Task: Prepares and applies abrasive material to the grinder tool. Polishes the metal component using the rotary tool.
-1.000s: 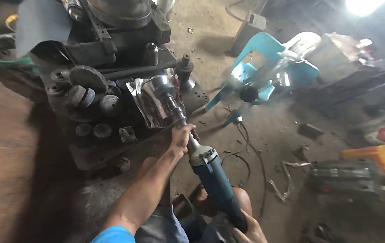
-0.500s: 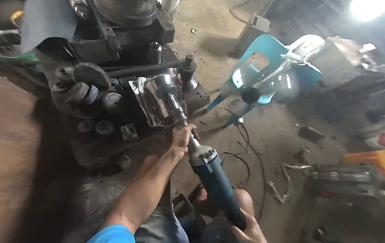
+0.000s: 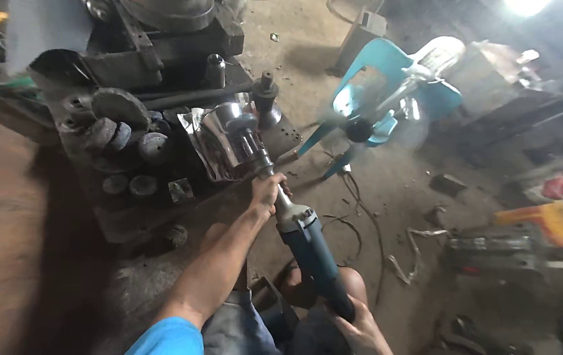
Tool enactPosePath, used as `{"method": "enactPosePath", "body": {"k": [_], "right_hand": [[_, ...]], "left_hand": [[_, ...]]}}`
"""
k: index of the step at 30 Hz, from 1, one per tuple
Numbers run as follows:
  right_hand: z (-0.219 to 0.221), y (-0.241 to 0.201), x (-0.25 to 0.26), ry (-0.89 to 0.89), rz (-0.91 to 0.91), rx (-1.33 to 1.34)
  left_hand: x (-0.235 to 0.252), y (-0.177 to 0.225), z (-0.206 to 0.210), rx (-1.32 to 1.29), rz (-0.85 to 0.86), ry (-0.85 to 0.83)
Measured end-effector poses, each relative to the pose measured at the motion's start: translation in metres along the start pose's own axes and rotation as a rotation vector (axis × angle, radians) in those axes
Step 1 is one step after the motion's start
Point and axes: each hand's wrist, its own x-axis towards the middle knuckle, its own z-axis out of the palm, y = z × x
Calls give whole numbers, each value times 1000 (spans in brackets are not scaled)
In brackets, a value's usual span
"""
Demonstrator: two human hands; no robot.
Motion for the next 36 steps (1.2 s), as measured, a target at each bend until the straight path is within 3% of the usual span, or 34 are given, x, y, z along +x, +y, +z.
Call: {"method": "enactPosePath", "body": {"k": [7,19,36], "right_hand": [[-5,2,2,-24,34,68],[7,2,-6,5,-14,-232],[5,6,-2,-5,44,45]], "left_hand": [[0,-1,9,55,-38,9],[-8,-10,-35,-86,105,-93],[-3,-2,6,75,-48,-10]]}}
